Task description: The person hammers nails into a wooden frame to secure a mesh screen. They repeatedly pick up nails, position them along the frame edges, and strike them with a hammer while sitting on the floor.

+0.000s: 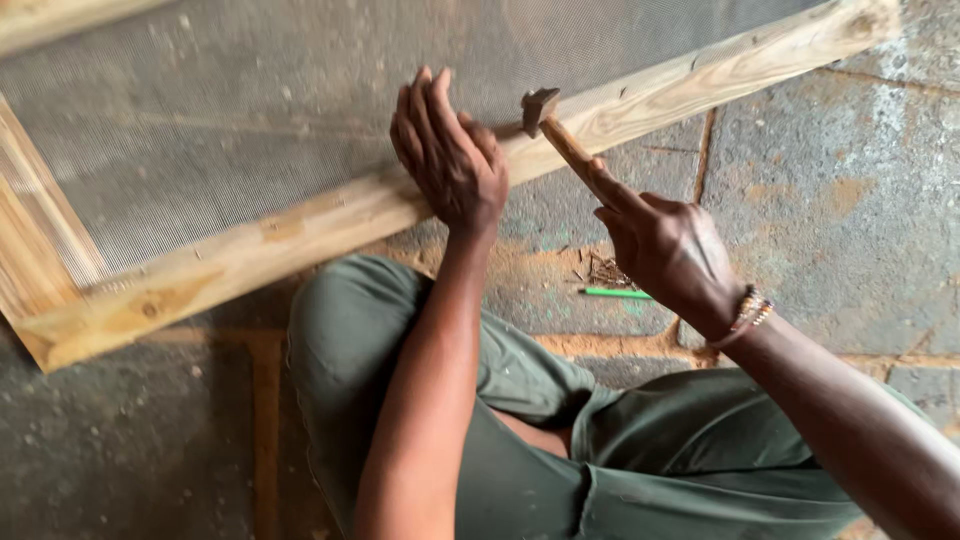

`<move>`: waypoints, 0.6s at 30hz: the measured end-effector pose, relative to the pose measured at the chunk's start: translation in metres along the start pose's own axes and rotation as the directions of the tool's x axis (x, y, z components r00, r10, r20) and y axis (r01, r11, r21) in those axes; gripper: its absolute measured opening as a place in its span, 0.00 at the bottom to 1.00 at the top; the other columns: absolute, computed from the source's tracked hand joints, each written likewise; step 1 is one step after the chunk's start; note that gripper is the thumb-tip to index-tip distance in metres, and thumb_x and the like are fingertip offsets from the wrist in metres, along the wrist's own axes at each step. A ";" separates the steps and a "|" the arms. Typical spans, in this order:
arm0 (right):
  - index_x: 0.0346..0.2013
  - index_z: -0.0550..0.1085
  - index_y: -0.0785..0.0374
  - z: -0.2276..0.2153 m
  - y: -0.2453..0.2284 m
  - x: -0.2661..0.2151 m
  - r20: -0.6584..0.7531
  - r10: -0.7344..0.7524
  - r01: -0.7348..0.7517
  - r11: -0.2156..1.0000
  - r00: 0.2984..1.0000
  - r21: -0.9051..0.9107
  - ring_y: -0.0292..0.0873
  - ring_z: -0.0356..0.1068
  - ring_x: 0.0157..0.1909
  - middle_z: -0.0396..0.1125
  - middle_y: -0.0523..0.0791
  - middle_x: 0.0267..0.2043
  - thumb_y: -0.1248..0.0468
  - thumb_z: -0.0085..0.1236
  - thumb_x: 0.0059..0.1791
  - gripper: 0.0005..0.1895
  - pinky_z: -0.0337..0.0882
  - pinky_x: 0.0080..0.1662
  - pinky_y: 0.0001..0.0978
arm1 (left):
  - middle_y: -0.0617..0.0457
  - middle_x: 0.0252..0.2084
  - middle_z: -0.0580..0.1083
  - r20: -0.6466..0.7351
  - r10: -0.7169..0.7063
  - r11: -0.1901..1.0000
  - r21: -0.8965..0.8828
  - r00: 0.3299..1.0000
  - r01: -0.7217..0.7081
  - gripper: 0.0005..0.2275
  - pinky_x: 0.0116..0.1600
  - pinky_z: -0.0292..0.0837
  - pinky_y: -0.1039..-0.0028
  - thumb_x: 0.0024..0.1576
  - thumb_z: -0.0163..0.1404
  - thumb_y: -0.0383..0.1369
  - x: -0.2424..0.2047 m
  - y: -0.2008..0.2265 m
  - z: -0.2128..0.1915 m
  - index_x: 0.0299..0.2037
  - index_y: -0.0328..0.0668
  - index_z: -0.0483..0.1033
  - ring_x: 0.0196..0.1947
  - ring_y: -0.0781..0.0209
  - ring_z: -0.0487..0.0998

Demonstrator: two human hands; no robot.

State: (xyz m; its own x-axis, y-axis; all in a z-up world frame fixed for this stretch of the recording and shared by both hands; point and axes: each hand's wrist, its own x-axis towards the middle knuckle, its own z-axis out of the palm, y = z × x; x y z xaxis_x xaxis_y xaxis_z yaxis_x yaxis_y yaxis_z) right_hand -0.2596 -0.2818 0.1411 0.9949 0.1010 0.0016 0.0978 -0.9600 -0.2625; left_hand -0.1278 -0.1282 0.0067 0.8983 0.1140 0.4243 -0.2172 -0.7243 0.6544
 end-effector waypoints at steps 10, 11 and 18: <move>0.71 0.66 0.60 0.037 -0.010 -0.020 -0.309 0.040 0.003 0.990 0.950 0.139 0.44 0.70 0.26 0.73 0.51 0.36 0.66 0.58 0.58 0.26 0.67 0.27 0.36 | 0.44 0.70 0.64 0.016 0.014 1.000 0.023 1.000 -0.014 0.17 0.79 0.51 0.49 0.67 0.37 0.31 -0.001 -0.002 0.006 0.66 0.42 0.63 0.74 0.45 0.60; 0.71 0.66 0.58 0.039 -0.015 -0.025 -0.366 0.055 0.007 0.986 0.929 0.168 0.44 0.72 0.28 0.73 0.52 0.39 0.66 0.58 0.60 0.24 0.68 0.28 0.36 | 0.44 0.70 0.64 0.022 0.015 1.000 0.023 1.000 -0.015 0.17 0.79 0.51 0.49 0.67 0.37 0.31 -0.007 -0.004 0.001 0.66 0.41 0.63 0.74 0.45 0.61; 0.67 0.70 0.57 0.031 -0.011 -0.037 -0.278 0.116 -0.080 0.988 0.953 0.135 0.45 0.73 0.29 0.75 0.51 0.38 0.65 0.60 0.57 0.23 0.70 0.29 0.35 | 0.44 0.68 0.65 -0.030 0.070 0.998 0.007 0.997 -0.070 0.16 0.76 0.55 0.50 0.67 0.39 0.30 -0.001 0.003 -0.007 0.65 0.40 0.63 0.72 0.44 0.62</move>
State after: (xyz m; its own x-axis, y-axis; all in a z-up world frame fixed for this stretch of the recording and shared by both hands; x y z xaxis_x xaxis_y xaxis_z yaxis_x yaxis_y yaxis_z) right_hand -0.2987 -0.2666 0.1142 0.9669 -0.0876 0.2397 0.0133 -0.9207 -0.3900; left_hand -0.1323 -0.1259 0.0127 0.8689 0.0834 0.4879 -0.2770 -0.7351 0.6188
